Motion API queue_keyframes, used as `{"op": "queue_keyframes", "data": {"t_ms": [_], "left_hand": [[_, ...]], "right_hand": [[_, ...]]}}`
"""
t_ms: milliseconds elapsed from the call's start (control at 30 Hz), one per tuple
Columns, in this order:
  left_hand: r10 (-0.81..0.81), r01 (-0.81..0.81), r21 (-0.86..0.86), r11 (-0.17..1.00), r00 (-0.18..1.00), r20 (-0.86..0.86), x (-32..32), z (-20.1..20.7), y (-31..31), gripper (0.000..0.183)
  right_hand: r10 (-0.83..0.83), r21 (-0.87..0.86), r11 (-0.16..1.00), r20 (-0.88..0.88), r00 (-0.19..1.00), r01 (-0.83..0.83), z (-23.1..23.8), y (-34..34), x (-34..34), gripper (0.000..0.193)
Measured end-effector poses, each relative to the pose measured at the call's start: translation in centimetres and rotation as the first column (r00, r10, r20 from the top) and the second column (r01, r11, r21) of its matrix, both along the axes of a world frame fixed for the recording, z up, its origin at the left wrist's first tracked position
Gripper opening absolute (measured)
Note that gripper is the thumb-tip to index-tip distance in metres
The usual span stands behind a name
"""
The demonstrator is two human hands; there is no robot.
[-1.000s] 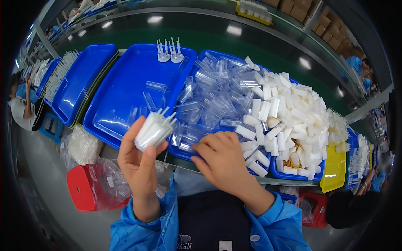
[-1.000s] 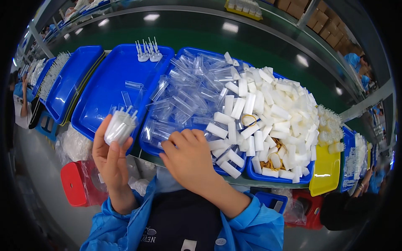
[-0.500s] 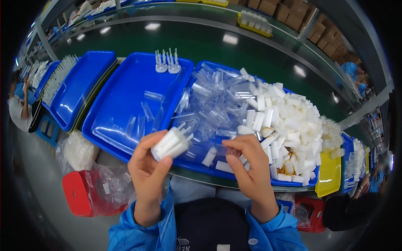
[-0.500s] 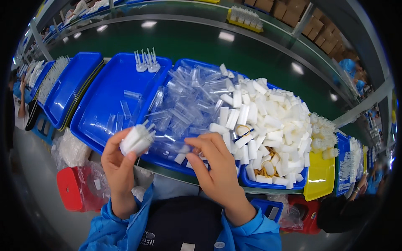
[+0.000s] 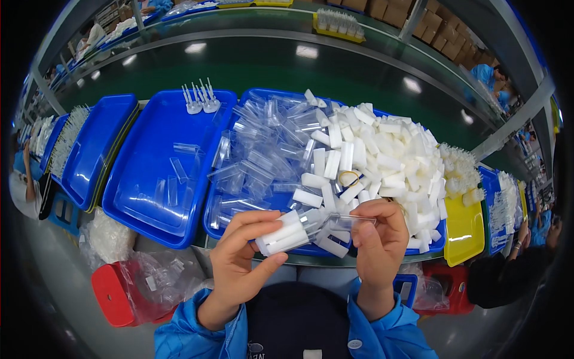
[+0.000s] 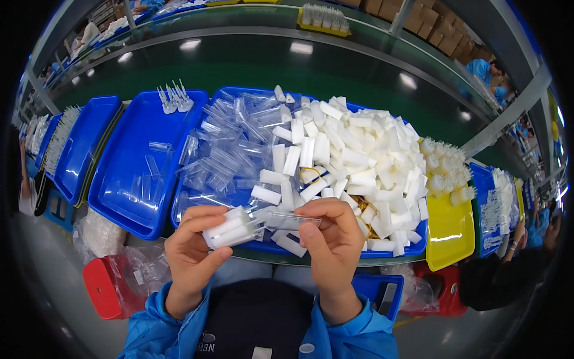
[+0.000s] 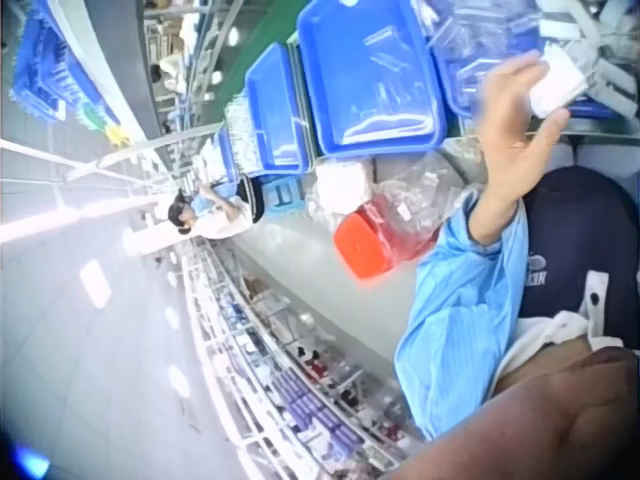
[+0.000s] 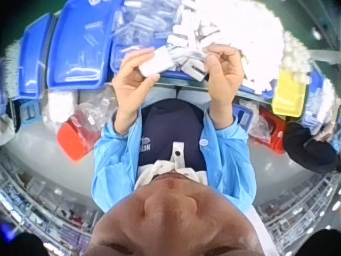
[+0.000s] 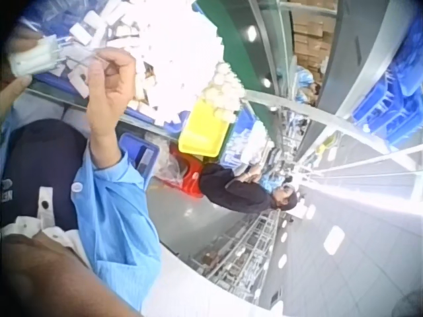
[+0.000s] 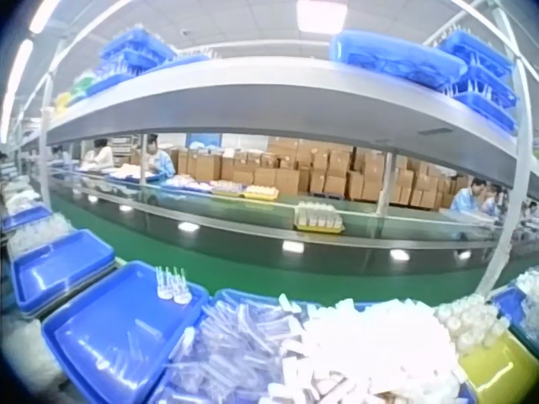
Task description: The person repeatedly picks up white cylindrical plastic pieces and clear plastic tubes from blue trays. They insert the white pieces into the clear tubes by hand and place the assembled units into a separate blue tray. The process is repetitive and involves handling small components one at a time.
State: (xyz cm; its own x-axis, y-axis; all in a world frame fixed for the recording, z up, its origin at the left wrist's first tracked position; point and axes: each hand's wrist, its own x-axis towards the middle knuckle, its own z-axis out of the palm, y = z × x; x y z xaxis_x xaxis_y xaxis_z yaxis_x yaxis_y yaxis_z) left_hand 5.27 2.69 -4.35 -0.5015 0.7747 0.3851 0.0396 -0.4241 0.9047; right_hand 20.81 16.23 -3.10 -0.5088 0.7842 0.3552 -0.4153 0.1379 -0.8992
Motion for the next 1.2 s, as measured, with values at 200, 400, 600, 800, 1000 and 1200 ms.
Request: {"op": "queue_keyframes", "data": {"t_ms": [200,400,600,800,1000,1200], "left_hand": [[-0.017,0.013,-0.054,0.998,0.997,-0.076,0.7,0.5,0.1,0.040],[-0.035,0.033,-0.040,0.999,0.998,-0.050,0.9,0.5,0.3,0.040],[-0.046,0.044,-0.049,0.998,0.998,-0.038,0.9,0.2,0.2,0.040],[-0.055,0.052,-0.066,0.997,0.997,-0.055,0.7,-0.2,0.2,0.040],[-0.059,0.055,-0.063,0.996,0.997,-0.054,0.7,-0.2,0.3,0.041],[0.015,-0.027,-0.067,0.997,0.984,-0.178,0.9,-0.5,0.4,0.041]], "right_hand": [[0.074,-0.219,0.971,-0.106,0.992,-0.096,-0.7,0.4,0.7,0.019],[-0.121,0.019,0.993,0.017,0.993,0.121,-0.2,0.5,1.1,0.016],[-0.154,0.151,0.979,0.119,0.981,0.135,0.1,0.2,1.0,0.017],[-0.073,0.171,0.984,0.149,0.986,0.047,0.5,-0.1,1.0,0.020],[-0.076,0.254,0.967,0.215,0.974,0.020,0.7,0.0,1.2,0.020],[-0.093,0.210,0.977,0.202,0.975,0.050,0.6,-0.7,0.8,0.017]]}}
